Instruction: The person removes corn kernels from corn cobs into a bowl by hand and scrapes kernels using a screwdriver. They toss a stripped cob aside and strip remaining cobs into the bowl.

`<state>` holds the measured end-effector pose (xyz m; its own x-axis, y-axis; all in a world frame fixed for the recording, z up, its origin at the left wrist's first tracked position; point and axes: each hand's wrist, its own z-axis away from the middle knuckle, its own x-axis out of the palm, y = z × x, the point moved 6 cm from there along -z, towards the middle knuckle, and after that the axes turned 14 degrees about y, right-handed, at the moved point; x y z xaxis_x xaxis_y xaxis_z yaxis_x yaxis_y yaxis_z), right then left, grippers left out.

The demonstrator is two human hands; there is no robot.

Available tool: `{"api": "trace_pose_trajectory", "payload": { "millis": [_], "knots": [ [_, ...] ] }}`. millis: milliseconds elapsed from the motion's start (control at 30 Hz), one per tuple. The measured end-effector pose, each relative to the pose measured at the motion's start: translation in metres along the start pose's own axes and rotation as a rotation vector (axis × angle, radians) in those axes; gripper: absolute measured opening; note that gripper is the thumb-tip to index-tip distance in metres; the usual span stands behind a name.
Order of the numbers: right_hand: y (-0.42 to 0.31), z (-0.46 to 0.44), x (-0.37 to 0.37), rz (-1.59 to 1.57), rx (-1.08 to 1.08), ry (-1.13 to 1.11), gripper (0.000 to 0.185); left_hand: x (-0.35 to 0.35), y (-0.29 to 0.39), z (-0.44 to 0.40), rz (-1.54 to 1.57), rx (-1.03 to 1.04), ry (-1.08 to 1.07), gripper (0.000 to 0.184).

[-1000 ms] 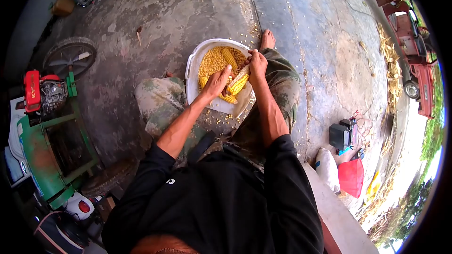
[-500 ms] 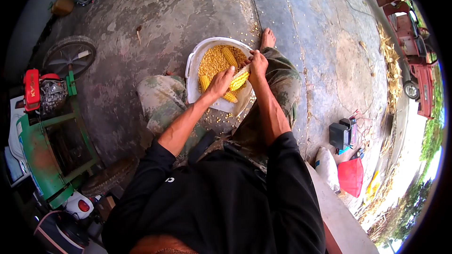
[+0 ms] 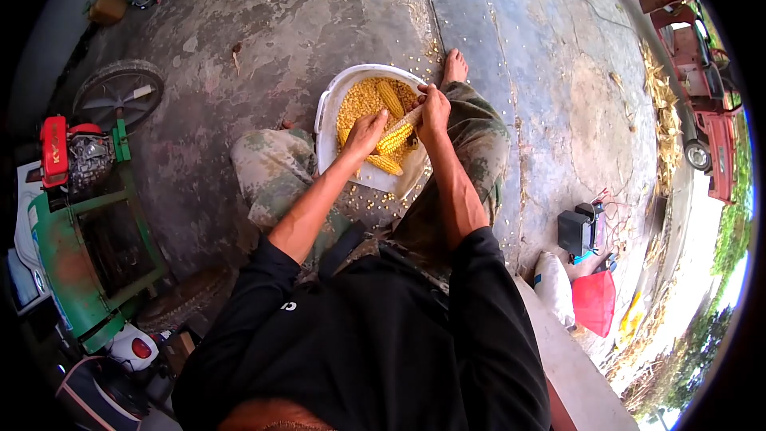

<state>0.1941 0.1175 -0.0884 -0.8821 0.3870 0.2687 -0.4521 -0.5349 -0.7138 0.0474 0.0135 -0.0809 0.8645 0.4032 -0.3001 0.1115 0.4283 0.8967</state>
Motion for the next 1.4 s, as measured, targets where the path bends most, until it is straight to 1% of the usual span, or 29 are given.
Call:
{"api": "trace_pose_trajectory", "payload": {
  "millis": [67,100,167,200,267,300,333,400,433,467,533,567,667,700,767,933,967,1000,1067,1133,1167,1200,1233,1267,1300,1333,1367,1400],
  "knots": [
    [0.001,-0.002,-0.001,0.113,-0.064,-0.009,0.03,0.001,-0.001,-0.006,-0.089,0.209,-0.007,0.059],
    [0.005,-0.006,-0.002,0.11,-0.064,-0.008,0.03,0.0,0.005,-0.003,-0.091,0.21,-0.008,0.059],
    [0.008,-0.015,-0.006,0.132,-0.123,0.002,0.034,0.002,0.03,0.012,0.212,0.086,-0.138,0.052],
    [0.006,-0.013,-0.006,0.131,-0.123,0.004,0.034,-0.002,0.044,0.018,0.211,0.086,-0.141,0.052],
    [0.001,-0.005,-0.002,0.207,-0.134,-0.043,0.037,0.005,0.051,0.034,0.16,-0.116,-0.405,0.046],
    [0.005,-0.007,-0.001,0.264,-0.09,-0.127,0.043,0.007,0.049,0.032,0.135,-0.038,-0.402,0.039],
    [0.002,0.001,0.001,0.265,-0.086,-0.122,0.043,0.011,0.038,0.027,0.135,-0.043,-0.406,0.039],
    [-0.001,0.02,0.021,0.158,0.038,-0.304,0.049,0.014,0.025,0.017,0.202,0.026,-0.421,0.038],
    [-0.006,0.026,0.028,0.203,0.038,-0.363,0.052,0.005,0.04,0.026,0.318,-0.219,-0.478,0.037],
    [-0.011,0.032,0.03,0.2,0.039,-0.362,0.052,-0.001,0.039,0.023,0.377,-0.267,-0.444,0.037],
    [-0.02,0.049,0.04,0.227,0.033,-0.405,0.048,-0.013,0.048,0.021,0.552,-0.333,-0.456,0.035],
    [-0.021,0.052,0.041,0.254,0.035,-0.414,0.044,-0.017,0.051,0.022,0.653,-0.409,-0.448,0.033],
    [-0.023,0.06,0.037,0.313,0.044,-0.402,0.045,-0.033,0.063,0.023,0.777,-0.364,-0.411,0.027],
    [-0.022,0.059,0.033,0.335,0.042,-0.371,0.048,-0.036,0.066,0.025,0.776,-0.355,-0.41,0.027],
    [-0.022,0.062,0.025,0.395,0.0,-0.36,0.049,-0.048,0.071,0.028,0.812,-0.306,-0.306,0.019],
    [-0.032,0.073,0.004,0.617,-0.174,-0.366,0.047,-0.058,0.064,0.038,0.826,-0.223,-0.268,0.016],
    [-0.029,0.073,-0.001,0.576,-0.169,-0.357,0.041,-0.058,0.06,0.039,0.803,-0.208,-0.265,0.016],
    [-0.028,0.08,-0.005,0.574,-0.175,-0.361,0.041,-0.057,0.055,0.04,0.781,-0.192,-0.262,0.017],
    [-0.018,0.104,-0.016,0.441,-0.002,-0.455,0.039,-0.054,0.051,0.046,0.755,-0.189,-0.247,0.017],
    [0.009,0.127,-0.028,0.472,0.139,-0.494,0.039,-0.053,0.048,0.055,0.695,-0.171,-0.201,0.019],
    [0.022,0.129,-0.03,0.477,0.179,-0.469,0.039,-0.053,0.045,0.055,0.667,-0.151,-0.169,0.024],
    [0.035,0.13,-0.031,0.481,0.189,-0.46,0.039,-0.05,0.042,0.056,0.663,-0.147,-0.184,0.024],
    [0.043,0.136,-0.03,0.487,0.204,-0.454,0.037,-0.052,0.038,0.054,0.584,-0.116,-0.129,0.026],
    [0.046,0.142,-0.027,0.492,0.188,-0.46,0.04,-0.051,0.035,0.051,0.505,-0.083,-0.087,0.029],
    [0.056,0.139,-0.025,0.483,0.172,-0.442,0.046,-0.053,0.029,0.046,0.451,-0.077,0.002,0.035],
    [0.056,0.14,-0.022,0.473,0.157,-0.432,0.052,-0.055,0.032,0.05,0.42,-0.155,0.075,0.04],
    [0.059,0.137,-0.02,0.419,0.158,-0.385,0.056,-0.054,0.029,0.048,0.463,-0.163,0.062,0.041],
    [0.06,0.134,-0.018,0.382,0.161,-0.347,0.056,-0.051,0.022,0.045,0.484,-0.202,0.05,0.038]
  ]
}}
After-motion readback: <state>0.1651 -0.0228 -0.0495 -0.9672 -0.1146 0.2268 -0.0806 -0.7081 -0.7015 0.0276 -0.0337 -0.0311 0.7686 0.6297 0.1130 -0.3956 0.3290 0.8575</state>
